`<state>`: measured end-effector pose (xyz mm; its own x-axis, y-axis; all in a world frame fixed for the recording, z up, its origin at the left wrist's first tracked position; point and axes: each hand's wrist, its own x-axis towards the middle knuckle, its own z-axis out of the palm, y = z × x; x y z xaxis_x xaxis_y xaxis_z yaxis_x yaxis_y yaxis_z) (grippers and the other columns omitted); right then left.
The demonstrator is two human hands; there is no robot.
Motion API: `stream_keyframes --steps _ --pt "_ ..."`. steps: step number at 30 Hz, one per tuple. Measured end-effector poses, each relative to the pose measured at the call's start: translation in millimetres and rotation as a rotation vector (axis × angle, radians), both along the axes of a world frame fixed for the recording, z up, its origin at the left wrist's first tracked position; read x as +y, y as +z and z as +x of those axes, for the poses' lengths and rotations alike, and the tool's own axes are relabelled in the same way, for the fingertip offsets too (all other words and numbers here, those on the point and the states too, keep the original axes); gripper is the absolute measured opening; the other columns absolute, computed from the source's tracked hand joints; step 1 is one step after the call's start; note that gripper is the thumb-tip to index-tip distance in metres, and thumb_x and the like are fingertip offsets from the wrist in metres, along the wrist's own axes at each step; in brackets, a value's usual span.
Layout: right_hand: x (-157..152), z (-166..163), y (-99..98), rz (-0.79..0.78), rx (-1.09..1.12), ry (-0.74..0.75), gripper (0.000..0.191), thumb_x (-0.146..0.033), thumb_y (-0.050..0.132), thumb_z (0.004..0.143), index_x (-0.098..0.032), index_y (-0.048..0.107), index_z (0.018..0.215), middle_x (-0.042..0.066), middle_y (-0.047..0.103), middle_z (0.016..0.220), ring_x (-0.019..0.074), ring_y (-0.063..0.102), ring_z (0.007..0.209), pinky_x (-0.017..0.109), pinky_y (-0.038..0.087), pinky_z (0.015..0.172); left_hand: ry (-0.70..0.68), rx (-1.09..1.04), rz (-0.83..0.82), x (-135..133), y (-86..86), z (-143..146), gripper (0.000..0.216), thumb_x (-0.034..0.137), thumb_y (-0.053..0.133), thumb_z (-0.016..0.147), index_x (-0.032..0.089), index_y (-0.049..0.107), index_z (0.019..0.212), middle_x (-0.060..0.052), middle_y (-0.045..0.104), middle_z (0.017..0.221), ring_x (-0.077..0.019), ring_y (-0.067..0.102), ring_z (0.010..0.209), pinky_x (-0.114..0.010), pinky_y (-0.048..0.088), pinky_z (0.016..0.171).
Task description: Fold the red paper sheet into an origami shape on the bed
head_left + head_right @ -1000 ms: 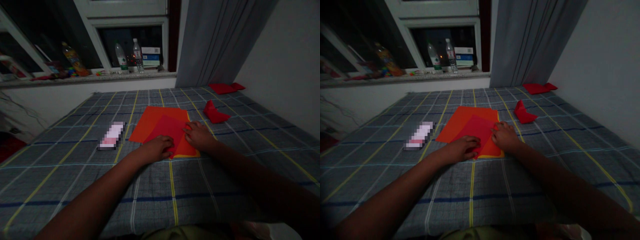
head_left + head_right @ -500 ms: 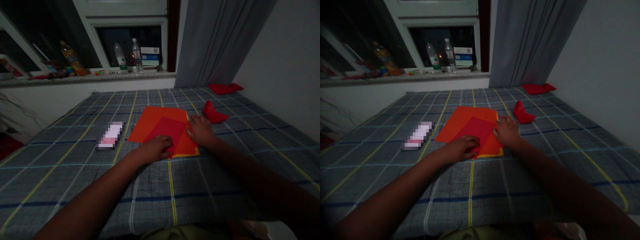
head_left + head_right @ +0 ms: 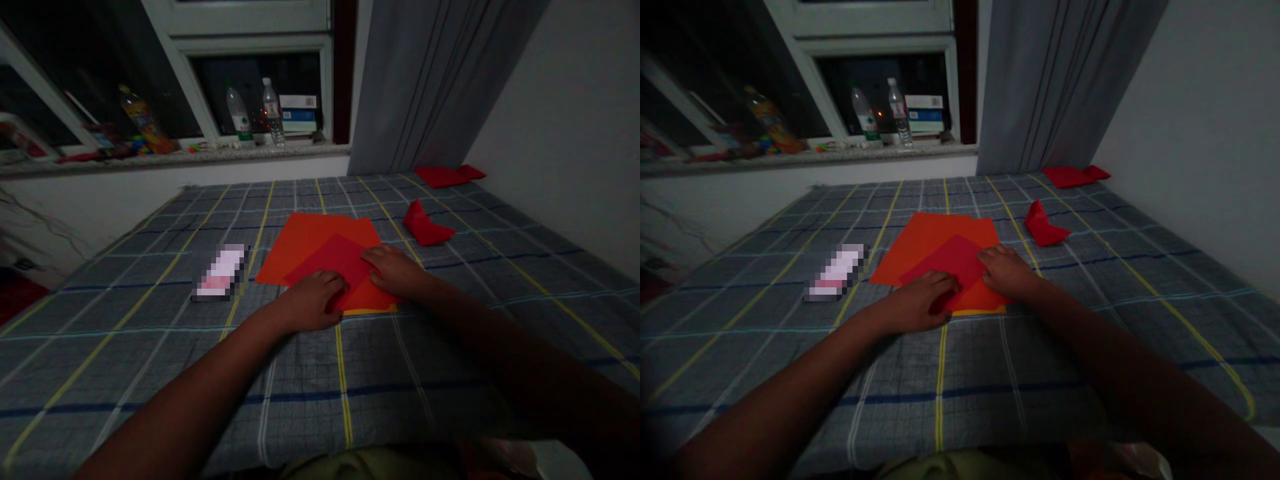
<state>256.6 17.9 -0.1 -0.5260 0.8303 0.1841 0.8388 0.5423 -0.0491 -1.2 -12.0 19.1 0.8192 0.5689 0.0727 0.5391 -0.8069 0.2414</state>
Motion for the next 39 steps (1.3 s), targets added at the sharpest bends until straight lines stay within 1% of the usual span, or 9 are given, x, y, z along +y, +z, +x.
stream_keyframes --steps 6,10,13,17,22,24,27,33,39 --pt "-3 6 0.9 -0.023 0.062 0.193 0.047 -0.029 0.058 0.085 -0.015 0.063 0.129 0.014 0.062 0.135 0.0288 0.050 0.128 0.046 0.036 0.109 0.009 -0.006 -0.086 3 5.1 -10 0.043 0.028 0.062 0.084 0.015 0.057 0.124 -0.015 0.059 0.131 -0.0287 0.056 0.120 -0.042 0.045 0.102" --pt "-3 7 -1.1 -0.062 0.066 0.284 0.045 -0.030 0.057 0.087 -0.016 0.065 0.129 0.014 0.063 0.134 0.0264 0.053 0.126 0.044 0.037 0.109 -0.011 -0.027 -0.137 9 6.1 -17 0.045 0.028 0.063 0.085 0.014 0.057 0.127 -0.014 0.059 0.132 -0.0269 0.057 0.120 -0.040 0.044 0.105" --pt "2 9 -4.4 -0.049 0.045 0.282 0.041 -0.030 0.054 0.092 -0.015 0.065 0.129 0.014 0.062 0.135 0.0257 0.054 0.126 0.043 0.038 0.109 -0.035 -0.055 -0.186 13 6.2 -21 0.046 0.028 0.064 0.085 0.016 0.056 0.129 -0.013 0.058 0.134 -0.0250 0.056 0.121 -0.039 0.044 0.106" --pt "10 12 -7.6 0.030 0.016 0.205 0.038 -0.032 0.052 0.095 -0.017 0.066 0.126 0.014 0.061 0.136 0.0274 0.051 0.129 0.047 0.036 0.110 -0.011 -0.108 -0.206 14 5.0 -18 0.040 0.028 0.061 0.088 0.019 0.057 0.127 -0.010 0.061 0.131 -0.0224 0.058 0.119 -0.037 0.045 0.105" --pt "9 11 -5.5 0.102 -0.008 0.136 0.038 -0.027 0.051 0.094 -0.015 0.065 0.128 0.014 0.059 0.139 0.0291 0.048 0.131 0.047 0.036 0.110 0.039 -0.157 -0.141 10 2.6 -6 0.021 0.020 0.054 0.089 0.017 0.063 0.108 -0.009 0.066 0.120 -0.0216 0.061 0.113 -0.035 0.047 0.101" --pt "6 10 -4.1 0.107 0.007 0.166 0.040 -0.025 0.052 0.093 -0.016 0.063 0.131 0.013 0.058 0.139 0.0283 0.048 0.131 0.046 0.035 0.110 0.058 -0.161 -0.104 8 2.5 -4 0.016 0.018 0.052 0.089 0.017 0.063 0.101 -0.009 0.067 0.114 -0.0216 0.063 0.108 -0.034 0.049 0.097" --pt "1 6 -3.0 0.134 0.041 0.230 0.042 -0.026 0.056 0.091 -0.016 0.062 0.131 0.012 0.060 0.138 0.0283 0.049 0.129 0.046 0.035 0.110 0.113 -0.176 -0.024 7 4.5 -5 0.016 0.019 0.051 0.088 0.017 0.063 0.099 -0.009 0.068 0.107 -0.0215 0.065 0.100 -0.034 0.051 0.092" --pt "2 4 -2.9 0.247 0.123 0.244 0.024 -0.025 0.053 0.096 -0.020 0.072 0.110 0.009 0.072 0.112 0.0251 0.060 0.109 0.043 0.037 0.102 0.126 -0.250 0.121 12 15.6 -18 0.017 0.017 0.051 0.084 0.017 0.061 0.099 -0.008 0.068 0.106 -0.0223 0.063 0.101 -0.036 0.049 0.091" --pt "-4 -1 3.7 0.304 0.095 0.222 0.018 -0.021 0.053 0.094 -0.018 0.070 0.094 0.007 0.072 0.092 0.0221 0.060 0.092 0.038 0.036 0.093 0.168 -0.207 0.274 18 23.2 -28 0.018 0.020 0.052 0.083 0.018 0.062 0.098 -0.008 0.069 0.106 -0.0255 0.061 0.104 -0.043 0.045 0.094"
